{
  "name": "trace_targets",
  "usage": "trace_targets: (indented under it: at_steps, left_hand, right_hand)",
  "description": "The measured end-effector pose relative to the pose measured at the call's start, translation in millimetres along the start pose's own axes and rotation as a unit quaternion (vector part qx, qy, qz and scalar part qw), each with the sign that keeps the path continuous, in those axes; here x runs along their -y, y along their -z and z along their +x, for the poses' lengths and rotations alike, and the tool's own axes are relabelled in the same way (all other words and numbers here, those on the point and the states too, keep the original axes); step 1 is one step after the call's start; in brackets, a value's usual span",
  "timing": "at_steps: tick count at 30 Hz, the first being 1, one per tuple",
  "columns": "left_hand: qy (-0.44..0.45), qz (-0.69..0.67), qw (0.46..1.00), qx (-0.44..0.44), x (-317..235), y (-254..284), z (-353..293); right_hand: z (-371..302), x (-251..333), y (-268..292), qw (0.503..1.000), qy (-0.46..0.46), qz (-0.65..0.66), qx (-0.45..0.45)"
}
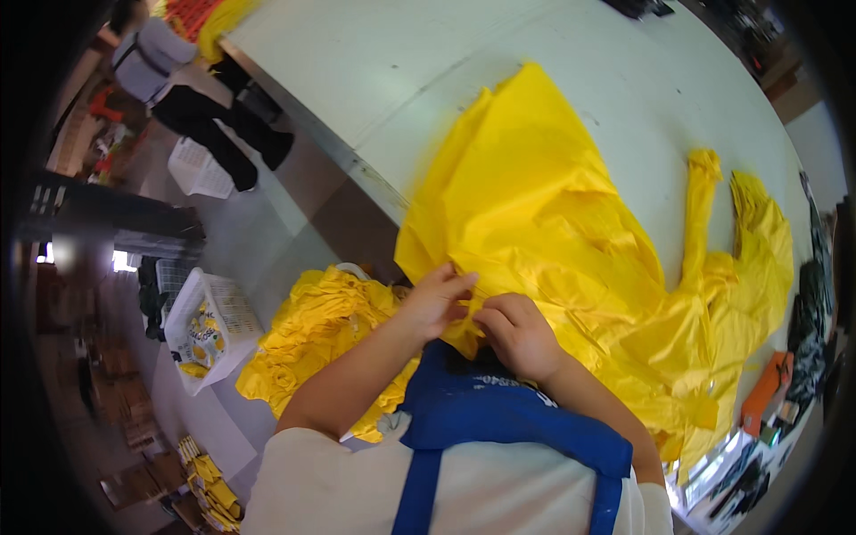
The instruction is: The person folds a large yellow raincoat on a table, using scissors to trim excess material. The person then folds the raincoat into a compact shape and places it on the table.
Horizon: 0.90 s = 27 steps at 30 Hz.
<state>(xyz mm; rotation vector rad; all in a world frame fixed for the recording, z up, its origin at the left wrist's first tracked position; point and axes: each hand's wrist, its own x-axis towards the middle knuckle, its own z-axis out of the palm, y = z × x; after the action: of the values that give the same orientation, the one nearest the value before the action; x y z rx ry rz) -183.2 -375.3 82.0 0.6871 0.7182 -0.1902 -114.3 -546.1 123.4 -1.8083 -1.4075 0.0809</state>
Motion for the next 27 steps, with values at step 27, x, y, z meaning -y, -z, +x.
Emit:
trace_targets:
  at_steps: [27]
  left_hand:
    - [-0.324,0.456,0.826,0.069,-17,-53,-56]
  right_hand:
    - [-15,17,17,0.974,-0.178,0.037,-0.138]
